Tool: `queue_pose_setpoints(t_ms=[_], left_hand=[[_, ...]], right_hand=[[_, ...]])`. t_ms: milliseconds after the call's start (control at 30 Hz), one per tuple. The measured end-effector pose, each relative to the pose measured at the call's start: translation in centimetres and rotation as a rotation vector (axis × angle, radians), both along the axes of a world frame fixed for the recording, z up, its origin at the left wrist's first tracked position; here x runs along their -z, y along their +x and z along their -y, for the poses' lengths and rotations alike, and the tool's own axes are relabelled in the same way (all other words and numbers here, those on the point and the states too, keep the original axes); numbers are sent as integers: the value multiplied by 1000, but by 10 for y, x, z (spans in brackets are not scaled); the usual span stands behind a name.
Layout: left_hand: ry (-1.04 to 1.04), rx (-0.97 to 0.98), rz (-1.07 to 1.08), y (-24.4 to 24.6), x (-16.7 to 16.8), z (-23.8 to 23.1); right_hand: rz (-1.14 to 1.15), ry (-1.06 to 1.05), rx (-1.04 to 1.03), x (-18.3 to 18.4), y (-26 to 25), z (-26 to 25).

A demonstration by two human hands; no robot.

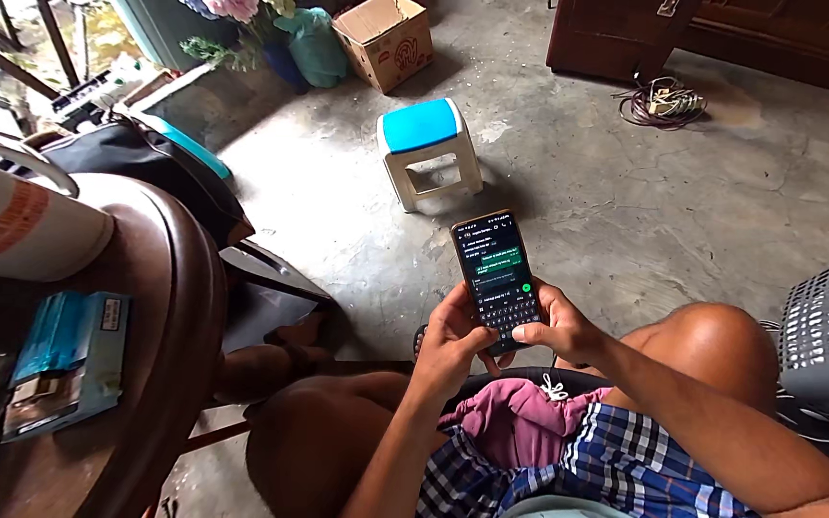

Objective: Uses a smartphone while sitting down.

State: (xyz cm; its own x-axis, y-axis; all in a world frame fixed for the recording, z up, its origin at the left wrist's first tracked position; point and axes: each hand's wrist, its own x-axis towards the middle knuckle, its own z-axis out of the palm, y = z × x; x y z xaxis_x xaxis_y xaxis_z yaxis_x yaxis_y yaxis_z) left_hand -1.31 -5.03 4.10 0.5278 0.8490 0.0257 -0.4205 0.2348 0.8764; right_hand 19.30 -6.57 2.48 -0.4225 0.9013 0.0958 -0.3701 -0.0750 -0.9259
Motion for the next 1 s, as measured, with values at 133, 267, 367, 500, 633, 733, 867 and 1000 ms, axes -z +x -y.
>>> queue_pose_setpoints(t_ms=[133, 267, 367, 500, 633, 733, 867, 1000], left_hand=[[7, 18, 0, 0, 1, 0], [8, 37, 13, 0, 1, -1], [6, 35, 11, -1, 1, -1], [8, 39, 17, -1, 0, -1], [17, 54, 9, -1, 0, -1], [18, 58, 19, -2, 0, -1], [44, 79, 15, -4, 1, -2], [56, 67, -11, -3, 0, -1]], right_hand=[[15, -7, 46, -1, -2, 0], [-14, -57, 87, 0, -2, -1], [-16, -43, 45, 1, 1, -2], [2, -15, 40, 1, 1, -1], [3, -36, 129, -1, -5, 1], [-29, -4, 35, 3, 0, 0], [1, -22, -24, -2, 3, 0], [-20, -14, -49, 0, 5, -1]])
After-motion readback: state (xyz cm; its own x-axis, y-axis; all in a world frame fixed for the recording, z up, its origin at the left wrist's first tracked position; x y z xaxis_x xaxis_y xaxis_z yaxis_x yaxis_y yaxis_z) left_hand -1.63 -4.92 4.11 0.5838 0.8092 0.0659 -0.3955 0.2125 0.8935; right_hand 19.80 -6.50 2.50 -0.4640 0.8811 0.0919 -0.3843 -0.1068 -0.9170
